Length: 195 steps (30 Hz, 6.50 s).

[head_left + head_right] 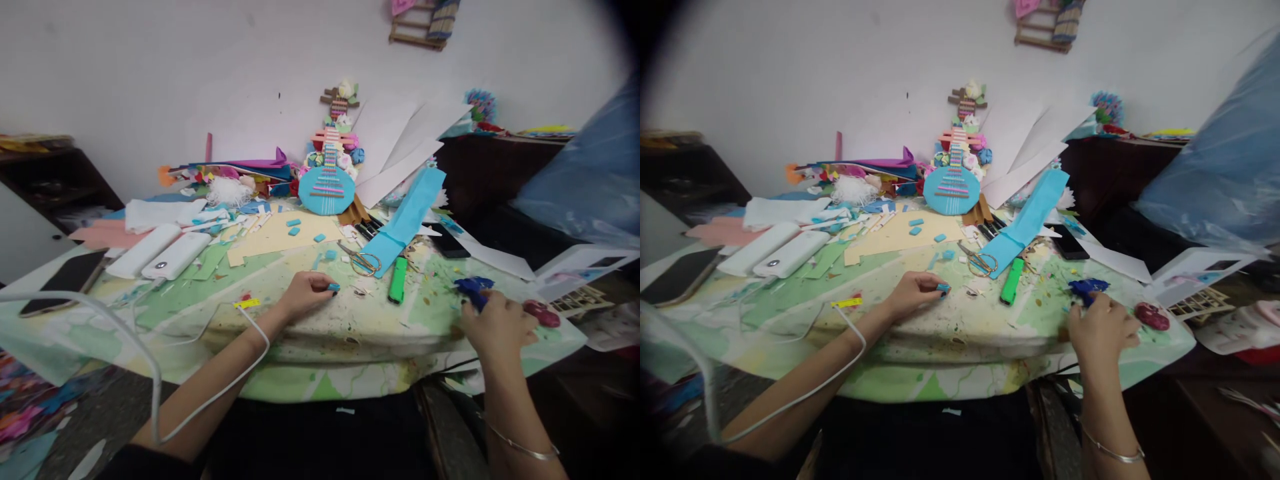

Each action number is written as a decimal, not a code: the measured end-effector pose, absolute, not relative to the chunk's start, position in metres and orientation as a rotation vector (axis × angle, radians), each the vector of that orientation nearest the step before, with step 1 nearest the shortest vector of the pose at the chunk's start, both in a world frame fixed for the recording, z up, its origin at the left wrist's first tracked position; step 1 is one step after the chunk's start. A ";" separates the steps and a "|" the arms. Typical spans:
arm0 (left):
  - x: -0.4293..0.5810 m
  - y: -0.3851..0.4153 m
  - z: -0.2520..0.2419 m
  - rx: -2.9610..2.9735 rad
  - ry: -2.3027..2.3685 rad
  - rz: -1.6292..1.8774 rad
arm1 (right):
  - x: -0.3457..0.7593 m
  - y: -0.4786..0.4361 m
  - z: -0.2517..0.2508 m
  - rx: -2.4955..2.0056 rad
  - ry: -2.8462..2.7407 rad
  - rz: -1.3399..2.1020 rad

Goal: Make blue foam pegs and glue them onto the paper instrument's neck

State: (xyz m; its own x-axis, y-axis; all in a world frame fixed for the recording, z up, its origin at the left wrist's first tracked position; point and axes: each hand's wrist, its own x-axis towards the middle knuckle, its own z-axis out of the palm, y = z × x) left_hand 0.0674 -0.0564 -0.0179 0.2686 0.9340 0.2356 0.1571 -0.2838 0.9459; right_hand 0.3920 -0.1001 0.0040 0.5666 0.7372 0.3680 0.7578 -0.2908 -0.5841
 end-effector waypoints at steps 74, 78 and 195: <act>0.100 -0.161 0.012 1.345 1.039 1.299 | 0.225 -0.169 -0.004 -0.697 -1.102 1.132; 0.102 -0.165 0.013 1.287 0.989 1.258 | 0.223 -0.169 -0.010 -0.704 -1.138 1.025; -0.015 0.046 0.025 0.762 0.941 1.362 | 0.149 0.095 0.039 -0.335 -2.003 0.101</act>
State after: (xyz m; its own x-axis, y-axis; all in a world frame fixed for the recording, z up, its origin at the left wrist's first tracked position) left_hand -0.0145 0.0461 0.0253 -0.0304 0.9934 -0.1103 -0.4542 0.0846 0.8869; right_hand 0.1495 0.0949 0.0394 -0.4070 0.2794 0.8697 0.1905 0.9571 -0.2183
